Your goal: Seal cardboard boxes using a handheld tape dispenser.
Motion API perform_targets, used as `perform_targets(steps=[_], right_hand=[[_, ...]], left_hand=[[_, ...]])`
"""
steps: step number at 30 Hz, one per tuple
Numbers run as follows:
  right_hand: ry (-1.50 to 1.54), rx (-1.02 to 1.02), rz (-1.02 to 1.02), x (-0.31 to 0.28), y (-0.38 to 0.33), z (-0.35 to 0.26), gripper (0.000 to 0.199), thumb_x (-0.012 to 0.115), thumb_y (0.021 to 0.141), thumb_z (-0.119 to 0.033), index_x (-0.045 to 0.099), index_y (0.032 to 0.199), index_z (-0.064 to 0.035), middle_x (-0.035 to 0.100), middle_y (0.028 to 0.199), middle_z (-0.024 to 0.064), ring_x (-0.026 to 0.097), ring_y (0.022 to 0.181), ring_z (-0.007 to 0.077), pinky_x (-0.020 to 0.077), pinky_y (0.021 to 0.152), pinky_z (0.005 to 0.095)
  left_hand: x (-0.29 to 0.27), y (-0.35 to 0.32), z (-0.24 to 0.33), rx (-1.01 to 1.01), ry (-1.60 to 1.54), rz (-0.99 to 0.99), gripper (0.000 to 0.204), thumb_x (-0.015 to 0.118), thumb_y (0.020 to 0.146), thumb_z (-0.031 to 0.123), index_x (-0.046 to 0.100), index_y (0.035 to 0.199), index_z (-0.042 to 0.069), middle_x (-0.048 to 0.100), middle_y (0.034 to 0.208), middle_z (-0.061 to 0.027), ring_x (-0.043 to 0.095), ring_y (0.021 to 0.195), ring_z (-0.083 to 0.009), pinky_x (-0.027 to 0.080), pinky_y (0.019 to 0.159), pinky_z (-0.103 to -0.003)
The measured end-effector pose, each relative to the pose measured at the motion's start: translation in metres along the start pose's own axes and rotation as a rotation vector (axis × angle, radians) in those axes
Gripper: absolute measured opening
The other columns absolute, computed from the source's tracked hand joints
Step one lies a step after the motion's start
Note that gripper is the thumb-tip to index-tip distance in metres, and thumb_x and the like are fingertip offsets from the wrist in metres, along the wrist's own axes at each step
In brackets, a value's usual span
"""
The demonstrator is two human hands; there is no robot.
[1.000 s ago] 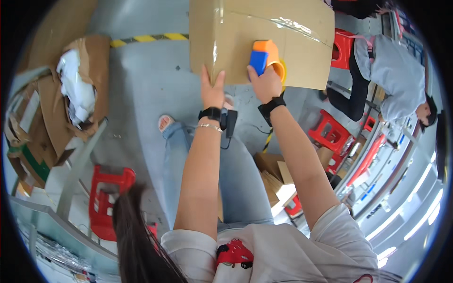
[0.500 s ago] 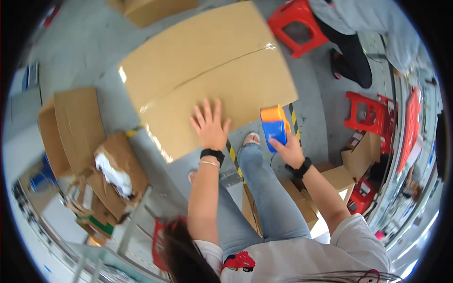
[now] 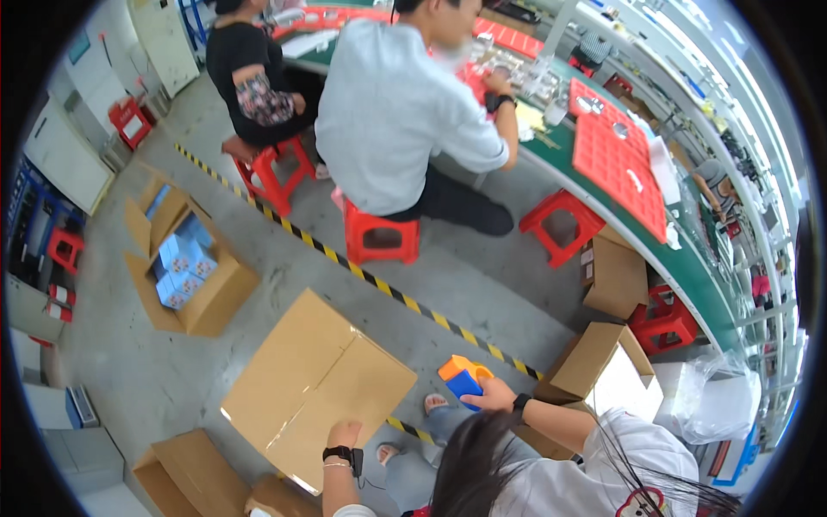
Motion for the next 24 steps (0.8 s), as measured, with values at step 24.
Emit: perform_targets(steps=[24], right_hand=[[0.58,0.097,0.46,0.035,-0.143,0.037,0.046,0.07,0.082,-0.039,0.064,0.1,0.0026,0.068,0.088,0.0106,0.064,0.081,0.0155,0.0507,0.074,0.0318]], left_hand=[[-0.278,-0.473,0.334,2.082,-1.162,-0.024,0.029,0.061,0.08,0.022,0.06,0.102,0.004,0.061,0.094,-0.0124,0.058,0.081,-0.0243,0.045,0.072,-0.034]])
Point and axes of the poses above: each hand's wrist, its own y-axis towards the middle knuckle, its own x-axis out of the palm, z = x × y, the point moved 9 cm from there along y, towards the middle knuckle
